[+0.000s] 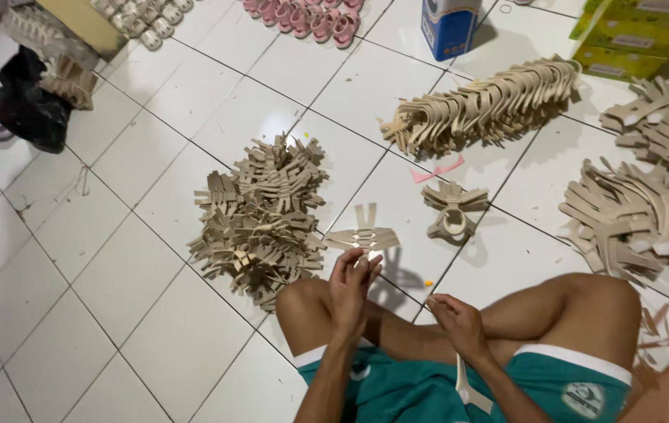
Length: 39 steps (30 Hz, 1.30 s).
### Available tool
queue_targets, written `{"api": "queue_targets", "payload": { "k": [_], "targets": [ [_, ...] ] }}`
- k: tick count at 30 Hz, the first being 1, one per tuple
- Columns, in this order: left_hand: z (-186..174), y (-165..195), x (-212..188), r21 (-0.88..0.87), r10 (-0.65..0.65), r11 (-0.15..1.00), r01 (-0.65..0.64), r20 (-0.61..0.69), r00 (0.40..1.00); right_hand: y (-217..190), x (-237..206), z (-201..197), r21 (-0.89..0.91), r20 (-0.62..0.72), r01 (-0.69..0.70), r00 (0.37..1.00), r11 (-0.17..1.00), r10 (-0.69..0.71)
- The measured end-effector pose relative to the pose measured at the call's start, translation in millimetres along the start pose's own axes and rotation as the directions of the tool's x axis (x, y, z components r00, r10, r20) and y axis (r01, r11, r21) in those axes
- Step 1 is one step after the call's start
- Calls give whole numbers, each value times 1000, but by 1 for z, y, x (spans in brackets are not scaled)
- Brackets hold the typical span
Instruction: The person sits on the floor and repeatedly picks up beige, star-shaped craft parts and circular rings. They insert the rings into the center of the parts and place the assembled units into a growing stack on the floor.
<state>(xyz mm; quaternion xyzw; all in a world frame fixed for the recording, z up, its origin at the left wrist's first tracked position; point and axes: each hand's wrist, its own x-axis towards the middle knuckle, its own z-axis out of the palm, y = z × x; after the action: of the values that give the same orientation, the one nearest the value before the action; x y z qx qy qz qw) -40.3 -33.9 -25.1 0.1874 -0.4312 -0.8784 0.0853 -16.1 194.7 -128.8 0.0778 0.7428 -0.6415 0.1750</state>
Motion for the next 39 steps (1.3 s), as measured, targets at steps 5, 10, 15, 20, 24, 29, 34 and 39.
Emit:
{"api": "queue_targets", "payload": {
  "k": [5,10,15,20,24,29,34,39],
  "targets": [
    [13,-16,-56,240,108,958,-158,206,973,-18,-14,-11,267,26,-46,999,963,40],
    [9,-13,-81,370,51,919,-134,226,973,-63,-46,-21,225,103,71,990,972,-96],
    [7,-20,-85,370,79,916,-154,211,974,-110,-69,-17,141,191,247,943,959,-272],
    [6,-33,-88,410,82,900,-147,173,982,-136,-75,-18,24,265,364,896,931,-357],
    [1,-36,-90,337,-1,940,-53,160,987,-149,-70,-29,5,349,362,873,932,-341],
    [-2,-40,-96,334,-143,937,102,99,985,-149,-62,-41,-229,457,316,870,921,-185],
    [-6,-52,-88,483,-121,873,66,83,989,-106,-55,-25,-459,458,796,592,394,-663],
    [-31,-54,-70,581,-389,774,250,126,913,-55,-44,-32,-352,534,646,733,678,-422]
  ]
}}
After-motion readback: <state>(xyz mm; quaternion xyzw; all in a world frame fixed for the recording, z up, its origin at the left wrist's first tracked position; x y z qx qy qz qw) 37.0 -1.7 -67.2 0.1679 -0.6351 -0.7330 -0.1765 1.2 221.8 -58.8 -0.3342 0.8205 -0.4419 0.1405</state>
